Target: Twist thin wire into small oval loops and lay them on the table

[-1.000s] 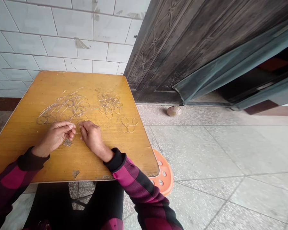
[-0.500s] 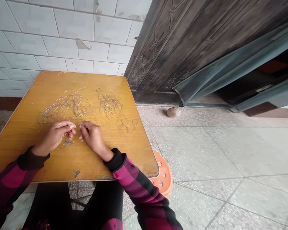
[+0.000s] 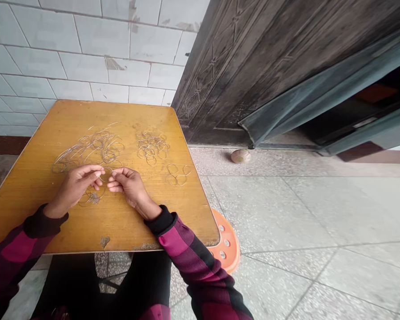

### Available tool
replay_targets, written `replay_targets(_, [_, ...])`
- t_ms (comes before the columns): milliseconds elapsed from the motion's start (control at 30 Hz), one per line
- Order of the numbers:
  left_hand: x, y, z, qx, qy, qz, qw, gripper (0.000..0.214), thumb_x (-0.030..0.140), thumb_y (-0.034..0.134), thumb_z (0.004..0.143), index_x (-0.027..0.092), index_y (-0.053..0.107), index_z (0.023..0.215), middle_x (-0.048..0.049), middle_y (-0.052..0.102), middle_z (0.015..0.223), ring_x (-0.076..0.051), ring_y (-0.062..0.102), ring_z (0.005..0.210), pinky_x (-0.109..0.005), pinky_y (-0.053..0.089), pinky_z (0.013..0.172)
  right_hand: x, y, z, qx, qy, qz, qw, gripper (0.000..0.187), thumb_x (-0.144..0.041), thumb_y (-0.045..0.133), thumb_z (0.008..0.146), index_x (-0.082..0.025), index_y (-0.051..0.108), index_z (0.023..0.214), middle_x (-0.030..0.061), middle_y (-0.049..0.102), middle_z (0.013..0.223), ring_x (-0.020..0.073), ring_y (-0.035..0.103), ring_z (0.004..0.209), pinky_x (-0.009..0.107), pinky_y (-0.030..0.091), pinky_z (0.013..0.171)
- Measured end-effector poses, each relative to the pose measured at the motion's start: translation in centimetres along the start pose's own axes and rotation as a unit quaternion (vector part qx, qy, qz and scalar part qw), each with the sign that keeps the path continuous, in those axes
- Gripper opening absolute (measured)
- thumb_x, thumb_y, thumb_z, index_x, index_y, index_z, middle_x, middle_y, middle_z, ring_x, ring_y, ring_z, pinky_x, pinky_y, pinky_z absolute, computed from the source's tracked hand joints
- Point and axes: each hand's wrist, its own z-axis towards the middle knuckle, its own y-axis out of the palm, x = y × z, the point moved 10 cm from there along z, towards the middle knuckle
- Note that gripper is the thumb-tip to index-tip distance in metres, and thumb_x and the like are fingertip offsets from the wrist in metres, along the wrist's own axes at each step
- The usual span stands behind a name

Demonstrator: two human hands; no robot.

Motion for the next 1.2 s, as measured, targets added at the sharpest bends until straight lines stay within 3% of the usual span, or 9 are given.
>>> replay_targets(200, [2.4,-1.7,-1.0,0.099,0.084,0.01,0.991,0.015,0.027,0.066,0.081,0.015,0.069,0.09,0.0006,0.06,0.071,-0.005,0.048,0.047,-0.017,0.038,0.042,-0.3,-0.2,0.1,0.018,-0.034,0.035,0.999,0.032,-0.037,0.083,0.065,-0.016,0.062,0.079,-0.0007,0.07,0.074,0.0095,0.07,0.063,0.018,0.058,0.061])
replay_targets(333, [-0.3,0.8,-0.8,0.008,-0.038,-0.166,0.985,0.021,0.032,0.069,0.079,0.013,0.07,0.09,0.0023,0.055,0.065,-0.001,0.035,0.039,-0.014,0.024,0.034,-0.3,0.6,-0.1,0.005,-0.089,-0.005,0.996,0.029,-0.039,0.08,0.07,-0.018,0.063,0.082,-0.0014,0.069,0.078,0.01,0.069,0.073,0.022,0.058,0.07])
replay_targets(433, [-1.6,2.6,-0.7,-0.05,-0.115,-0.295,0.947,0.027,0.032,0.076,0.073,0.009,0.07,0.086,0.0032,0.052,0.062,0.001,0.031,0.039,-0.011,0.021,0.033,-0.8,1.5,-0.4,-0.013,-0.148,-0.098,0.984,0.026,-0.042,0.074,0.076,-0.018,0.064,0.082,-0.0012,0.064,0.078,0.0088,0.064,0.069,0.021,0.056,0.064])
replay_targets(567, [-2.2,3.5,-0.6,-0.086,-0.156,-0.39,0.903,0.023,0.024,0.079,0.07,0.008,0.069,0.083,0.0026,0.053,0.064,0.001,0.033,0.042,-0.008,0.024,0.033,-2.0,2.0,-0.8,-0.023,-0.233,-0.199,0.952,0.027,-0.045,0.066,0.083,-0.018,0.065,0.079,0.0003,0.056,0.082,0.0084,0.058,0.064,0.023,0.054,0.057])
replay_targets(700, [-2.4,3.3,-0.5,-0.071,-0.165,-0.405,0.897,0.019,0.019,0.08,0.068,0.008,0.068,0.078,0.0031,0.052,0.061,0.001,0.036,0.043,-0.007,0.025,0.034,-3.7,2.4,-1.8,0.0,-0.325,-0.339,0.883,0.022,-0.037,0.06,0.09,-0.018,0.066,0.081,0.0016,0.055,0.079,0.0107,0.056,0.068,0.025,0.053,0.062])
replay_targets(767, [-2.5,3.1,-0.5,-0.056,-0.161,-0.398,0.901,0.021,0.019,0.082,0.065,0.008,0.068,0.076,0.0028,0.054,0.062,0.001,0.038,0.044,-0.008,0.026,0.035,-4.5,2.8,-2.6,0.017,-0.368,-0.399,0.84,0.015,-0.032,0.06,0.091,-0.018,0.066,0.094,0.0033,0.058,0.085,0.012,0.057,0.074,0.025,0.053,0.065])
replay_targets(900, [-2.7,2.7,-0.4,-0.03,-0.151,-0.369,0.917,0.024,0.022,0.085,0.06,0.01,0.068,0.071,0.0026,0.055,0.061,-0.001,0.043,0.047,-0.01,0.031,0.038,-5.7,4.8,-5.2,-0.016,-0.47,-0.46,0.753,0.032,-0.023,0.056,0.093,-0.021,0.057,0.125,0.0081,0.058,0.105,0.0154,0.059,0.092,0.029,0.054,0.074])
replay_targets(1000, [-2.6,2.6,-0.4,-0.029,-0.14,-0.345,0.928,0.026,0.027,0.086,0.06,0.011,0.067,0.066,0.0026,0.053,0.056,-0.004,0.046,0.048,-0.013,0.034,0.041,-6.0,6.1,-6.6,-0.037,-0.525,-0.497,0.69,0.03,-0.018,0.055,0.094,-0.026,0.062,0.122,0.0066,0.06,0.103,0.0166,0.057,0.097,0.031,0.053,0.079])
replay_targets(1200, [-2.1,2.5,-0.4,-0.03,-0.129,-0.318,0.939,0.026,0.029,0.085,0.059,0.012,0.066,0.065,0.0027,0.052,0.055,-0.005,0.044,0.048,-0.015,0.033,0.041,-5.8,6.7,-7.0,-0.024,-0.539,-0.575,0.615,0.028,-0.016,0.052,0.095,-0.022,0.065,0.118,0.0085,0.063,0.104,0.0175,0.057,0.097,0.032,0.051,0.081])
